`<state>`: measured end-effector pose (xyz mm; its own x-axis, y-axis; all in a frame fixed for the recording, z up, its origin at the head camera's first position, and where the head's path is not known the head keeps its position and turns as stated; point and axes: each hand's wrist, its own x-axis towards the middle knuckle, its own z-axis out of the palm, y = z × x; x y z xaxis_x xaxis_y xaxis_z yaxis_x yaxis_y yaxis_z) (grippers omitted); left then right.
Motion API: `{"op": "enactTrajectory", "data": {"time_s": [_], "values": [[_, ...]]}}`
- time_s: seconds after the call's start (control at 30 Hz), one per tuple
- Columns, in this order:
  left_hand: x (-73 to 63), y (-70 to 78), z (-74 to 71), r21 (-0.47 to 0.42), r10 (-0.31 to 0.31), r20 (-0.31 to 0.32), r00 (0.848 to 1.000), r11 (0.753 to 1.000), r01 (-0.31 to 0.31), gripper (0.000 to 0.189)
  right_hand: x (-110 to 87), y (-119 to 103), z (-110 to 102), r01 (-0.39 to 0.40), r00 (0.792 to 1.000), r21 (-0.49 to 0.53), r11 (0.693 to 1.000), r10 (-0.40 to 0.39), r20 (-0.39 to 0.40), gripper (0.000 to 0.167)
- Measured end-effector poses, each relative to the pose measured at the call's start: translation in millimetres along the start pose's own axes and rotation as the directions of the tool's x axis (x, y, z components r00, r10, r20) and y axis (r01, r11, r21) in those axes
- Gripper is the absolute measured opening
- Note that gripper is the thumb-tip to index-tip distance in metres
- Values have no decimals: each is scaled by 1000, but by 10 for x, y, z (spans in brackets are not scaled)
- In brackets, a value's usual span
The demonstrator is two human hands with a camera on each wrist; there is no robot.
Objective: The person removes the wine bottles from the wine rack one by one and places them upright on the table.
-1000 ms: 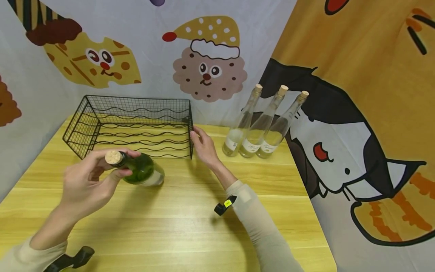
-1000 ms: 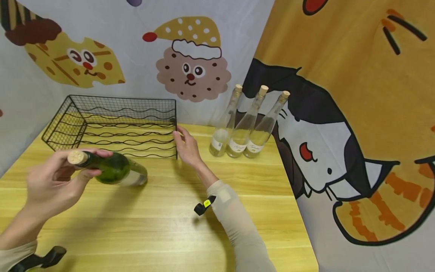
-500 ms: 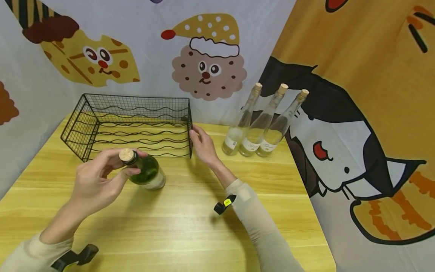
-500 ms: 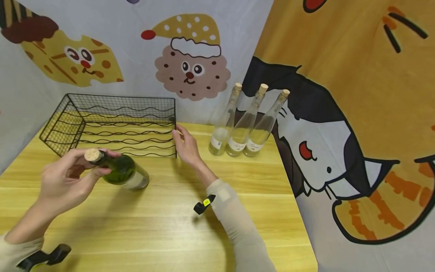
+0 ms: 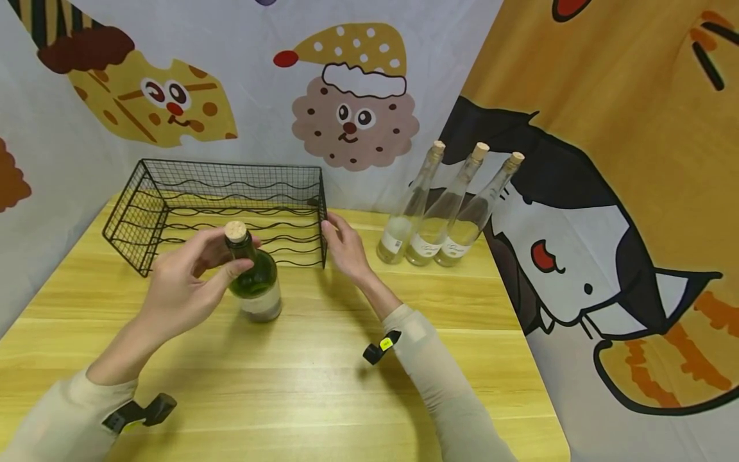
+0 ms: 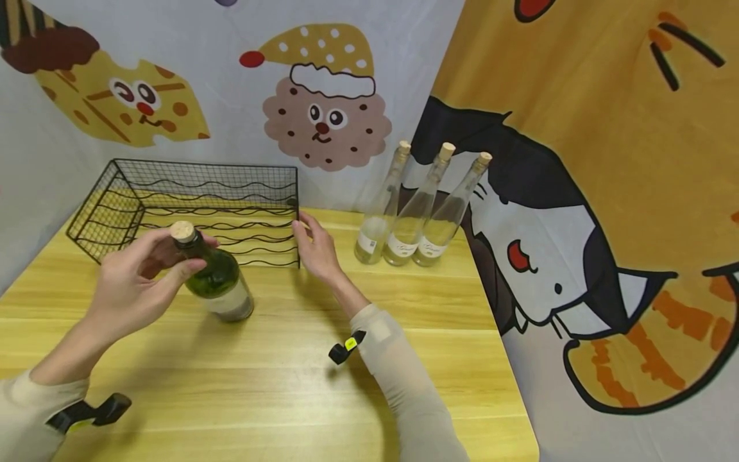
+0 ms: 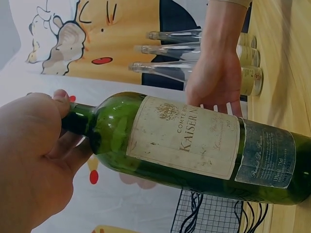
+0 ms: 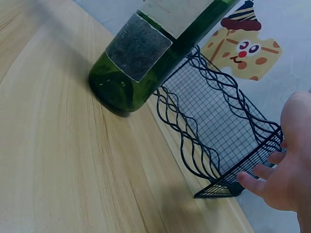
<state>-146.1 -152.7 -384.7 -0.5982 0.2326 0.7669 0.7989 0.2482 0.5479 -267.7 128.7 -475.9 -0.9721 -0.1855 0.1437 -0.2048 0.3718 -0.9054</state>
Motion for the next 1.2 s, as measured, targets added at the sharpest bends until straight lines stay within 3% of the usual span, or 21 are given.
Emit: {"op": "enactTrajectory", "data": {"time_s": [0.17, 0.4, 0.7, 0.87, 1.2], "values": [[40, -27, 4, 23, -58, -2, 998, 998, 58, 67, -2, 3, 1, 2, 1000, 2, 1000, -2, 5, 60], [42, -61, 9, 67, -159, 7, 987, 985, 158, 70, 0, 17, 0, 15, 1000, -11, 1000, -15, 7, 61], [52, -134, 40, 52, -153, -40, 987, 987, 155, 78, -11, 0, 4, 21, 1000, -11, 1000, -20, 8, 63], [40, -166, 19, 61, -187, -23, 982, 980, 188, 79, -13, -9, 5, 19, 1000, -15, 1000, -19, 6, 62], [46, -199, 29, 48, -153, -41, 987, 987, 155, 82, -17, -19, 1, 3, 1000, -10, 1000, -3, 7, 60]]}}
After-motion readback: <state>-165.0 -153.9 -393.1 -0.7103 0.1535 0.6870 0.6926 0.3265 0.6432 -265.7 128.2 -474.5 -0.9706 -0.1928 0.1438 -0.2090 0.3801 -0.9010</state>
